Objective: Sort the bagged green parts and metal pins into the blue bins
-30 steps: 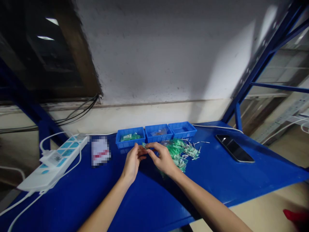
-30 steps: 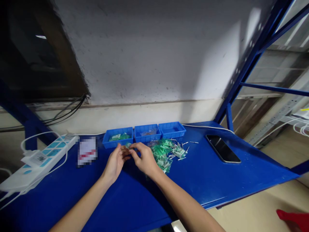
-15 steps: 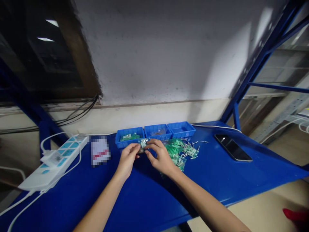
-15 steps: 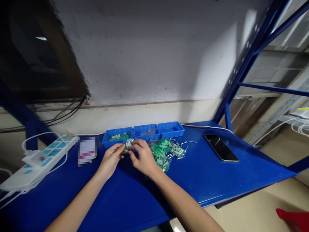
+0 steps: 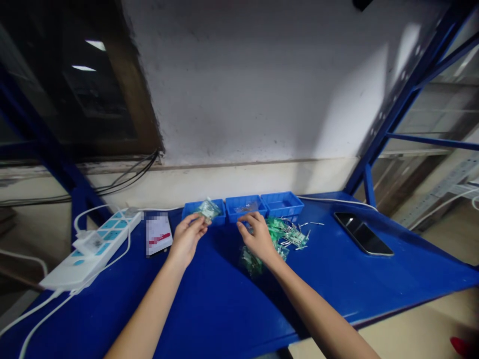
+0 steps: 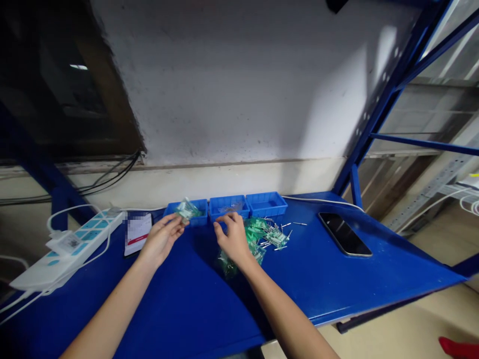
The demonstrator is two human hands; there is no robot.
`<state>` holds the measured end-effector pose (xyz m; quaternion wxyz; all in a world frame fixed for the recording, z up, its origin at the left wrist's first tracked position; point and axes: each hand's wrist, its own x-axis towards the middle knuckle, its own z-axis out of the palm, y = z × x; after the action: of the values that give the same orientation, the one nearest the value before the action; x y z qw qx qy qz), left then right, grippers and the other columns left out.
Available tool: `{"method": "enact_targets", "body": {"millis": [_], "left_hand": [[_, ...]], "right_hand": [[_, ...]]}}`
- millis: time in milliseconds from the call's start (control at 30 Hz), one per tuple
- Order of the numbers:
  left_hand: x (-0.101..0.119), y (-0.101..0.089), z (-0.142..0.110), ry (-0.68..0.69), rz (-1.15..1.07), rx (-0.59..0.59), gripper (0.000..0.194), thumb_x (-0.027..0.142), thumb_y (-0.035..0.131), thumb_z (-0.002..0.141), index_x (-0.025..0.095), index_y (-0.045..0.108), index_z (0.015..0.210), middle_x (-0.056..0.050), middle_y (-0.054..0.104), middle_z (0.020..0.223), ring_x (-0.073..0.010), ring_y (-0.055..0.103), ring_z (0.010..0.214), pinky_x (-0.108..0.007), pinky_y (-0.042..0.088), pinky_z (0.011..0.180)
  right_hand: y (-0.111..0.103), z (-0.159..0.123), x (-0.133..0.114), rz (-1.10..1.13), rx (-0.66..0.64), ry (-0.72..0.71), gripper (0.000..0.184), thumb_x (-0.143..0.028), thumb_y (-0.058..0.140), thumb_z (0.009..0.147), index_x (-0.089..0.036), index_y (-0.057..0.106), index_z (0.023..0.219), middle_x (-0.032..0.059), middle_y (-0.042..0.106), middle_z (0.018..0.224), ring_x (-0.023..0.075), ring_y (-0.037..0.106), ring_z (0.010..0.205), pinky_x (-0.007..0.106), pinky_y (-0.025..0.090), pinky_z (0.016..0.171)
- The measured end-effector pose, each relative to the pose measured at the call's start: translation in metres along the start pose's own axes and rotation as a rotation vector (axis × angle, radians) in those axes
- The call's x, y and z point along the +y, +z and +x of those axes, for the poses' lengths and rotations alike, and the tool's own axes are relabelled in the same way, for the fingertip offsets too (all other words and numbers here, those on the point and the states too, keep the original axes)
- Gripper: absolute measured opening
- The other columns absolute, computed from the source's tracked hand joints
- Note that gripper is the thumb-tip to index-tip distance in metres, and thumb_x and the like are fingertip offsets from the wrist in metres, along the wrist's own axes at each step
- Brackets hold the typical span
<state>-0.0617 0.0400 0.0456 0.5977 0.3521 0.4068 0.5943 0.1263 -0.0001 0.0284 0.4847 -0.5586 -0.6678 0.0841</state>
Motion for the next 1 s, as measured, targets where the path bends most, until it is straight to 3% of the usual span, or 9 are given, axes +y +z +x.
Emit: {"method": "enact_targets", "body": {"millis": [100,167,233,300,367,467,667,1000], "left_hand": [[0.014,0.001,0.012,0.037,-0.142,0.084,0.011,0.014,0.065,0.073,0.014,0.055,0.075,-0.006,0.067,0.079,-0.0162,0.067,0.083,-0.023,0.049,0.07],[0.013,0.0,0.014,0.077,-0.133,0.067,0.009,0.018,0.063,0.076,0.015,0.055,0.08,-0.008,0.067,0.091,-0.0162,0.065,0.089,-0.024,0.049,0.074],[0.0,-0.001,0.007,0.151,0.018,0.033,0.02,0.025,0.064,0.076,0.018,0.056,0.093,-0.006,0.065,0.093,-0.0152,0.064,0.084,-0.024,0.048,0.071],[-0.018,-0.001,-0.006,0.271,0.329,0.06,0.032,0.032,0.064,0.076,0.02,0.054,0.105,-0.001,0.061,0.079,-0.0133,0.06,0.07,-0.023,0.045,0.061],[-0.037,0.001,-0.022,0.368,0.585,0.036,0.027,0.032,0.058,0.08,0.019,0.054,0.104,0.002,0.057,0.07,-0.0129,0.055,0.062,-0.024,0.042,0.061],[-0.054,0.01,-0.04,0.458,0.714,-0.078,0.018,0.024,0.048,0.083,0.019,0.051,0.1,-0.002,0.057,0.077,-0.0154,0.056,0.069,-0.028,0.042,0.069],[-0.054,0.013,-0.042,0.424,0.731,-0.114,0.009,0.02,0.045,0.081,0.021,0.046,0.09,-0.001,0.053,0.075,-0.0162,0.054,0.068,-0.027,0.04,0.066],[-0.049,0.007,-0.037,0.419,0.779,-0.064,0.006,0.019,0.046,0.079,0.022,0.046,0.085,0.003,0.046,0.064,-0.0137,0.046,0.054,-0.024,0.033,0.058]], "right_hand": [[0.003,-0.001,0.0,-0.03,-0.031,0.002,0.018,-0.029,0.051,0.085,-0.021,0.066,0.091,0.0073,0.056,0.095,0.0222,0.051,0.096,0.037,0.041,0.088],[0.003,-0.001,0.001,-0.063,-0.057,0.006,0.019,-0.03,0.052,0.086,-0.021,0.067,0.092,0.0075,0.056,0.097,0.0223,0.05,0.096,0.037,0.04,0.089],[0.001,0.0,0.002,-0.113,-0.085,0.017,0.021,-0.032,0.051,0.086,-0.021,0.067,0.094,0.0079,0.056,0.099,0.0224,0.049,0.097,0.037,0.039,0.089],[-0.003,0.002,0.005,-0.19,-0.125,0.024,0.023,-0.034,0.05,0.087,-0.021,0.066,0.096,0.008,0.057,0.099,0.0226,0.049,0.098,0.037,0.038,0.089],[-0.007,0.003,0.009,-0.308,-0.172,0.036,0.025,-0.036,0.049,0.087,-0.02,0.066,0.097,0.0086,0.059,0.096,0.0235,0.05,0.096,0.037,0.038,0.087],[-0.011,0.004,0.014,-0.504,-0.258,0.073,0.029,-0.039,0.051,0.085,-0.019,0.064,0.102,0.0111,0.06,0.096,0.0262,0.051,0.093,0.037,0.039,0.081],[-0.008,-0.001,0.017,-0.699,-0.391,0.067,0.034,-0.029,0.059,0.08,-0.021,0.058,0.113,0.0125,0.058,0.103,0.0281,0.051,0.098,0.036,0.039,0.077],[-0.007,0.002,0.018,-0.634,-0.4,0.012,0.025,-0.013,0.048,0.084,-0.014,0.06,0.106,0.0147,0.061,0.095,0.0262,0.052,0.093,0.035,0.037,0.081]]}}
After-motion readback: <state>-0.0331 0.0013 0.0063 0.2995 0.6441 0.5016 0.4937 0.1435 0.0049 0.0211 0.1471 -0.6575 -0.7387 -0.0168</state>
